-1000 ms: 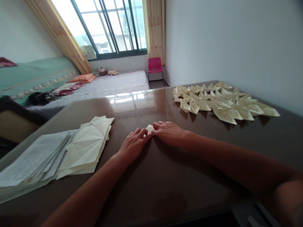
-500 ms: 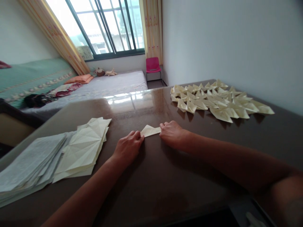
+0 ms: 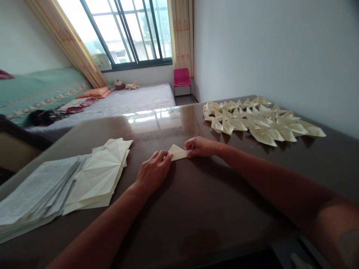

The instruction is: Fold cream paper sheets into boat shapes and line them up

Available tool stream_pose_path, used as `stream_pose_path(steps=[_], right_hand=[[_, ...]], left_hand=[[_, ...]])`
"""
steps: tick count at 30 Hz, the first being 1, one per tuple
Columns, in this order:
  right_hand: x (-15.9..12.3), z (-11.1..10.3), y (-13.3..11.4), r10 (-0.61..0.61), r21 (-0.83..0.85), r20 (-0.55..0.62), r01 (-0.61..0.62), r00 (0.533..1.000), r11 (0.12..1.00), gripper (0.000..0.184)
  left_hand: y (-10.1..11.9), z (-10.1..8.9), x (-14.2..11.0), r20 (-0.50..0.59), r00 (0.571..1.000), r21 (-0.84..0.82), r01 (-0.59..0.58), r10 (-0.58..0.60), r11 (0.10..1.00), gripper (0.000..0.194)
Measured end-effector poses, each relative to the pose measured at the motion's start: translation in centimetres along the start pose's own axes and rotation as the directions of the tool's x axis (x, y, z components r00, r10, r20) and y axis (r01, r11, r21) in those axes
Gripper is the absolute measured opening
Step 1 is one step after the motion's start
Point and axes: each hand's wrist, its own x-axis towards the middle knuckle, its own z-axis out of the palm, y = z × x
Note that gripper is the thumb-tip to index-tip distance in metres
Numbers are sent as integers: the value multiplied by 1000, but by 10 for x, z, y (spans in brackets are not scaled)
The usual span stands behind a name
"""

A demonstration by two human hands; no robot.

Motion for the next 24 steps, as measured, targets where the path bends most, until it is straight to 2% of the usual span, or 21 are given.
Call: stream_pose_path(steps=[3,6,9,11,13,19,24], right_hand=[[0,6,-8,-89,36,-41,91,995,995,12],[0,8,-10,-134,18,-79,136,988,991,11],[0,7,-6,-49,26,-89,51,995,998,36],[1,6,-2,32,33,-70,-29,997,999,57],[2,6,0,58,27,-47,-57,997,998,63],[3,6,-1,81,4,-28,-81,996,997,50],[2,5,-3,60,98,1,-60,998,993,34]], left_hand=[[4,2,3,-86,995,12,-48,49,999,35],[7,1,5,-18,998,17,-65,65,998,28],[9,-1,4,89,994,14,-63,61,998,24],[8,-3,2,103,993,13,-61,59,998,22],[8,-3,1,91,994,18,-65,63,998,20],[7,1,-1,59,991,71,-120,116,990,19],[8,3,-1,43,994,39,-104,102,994,23]])
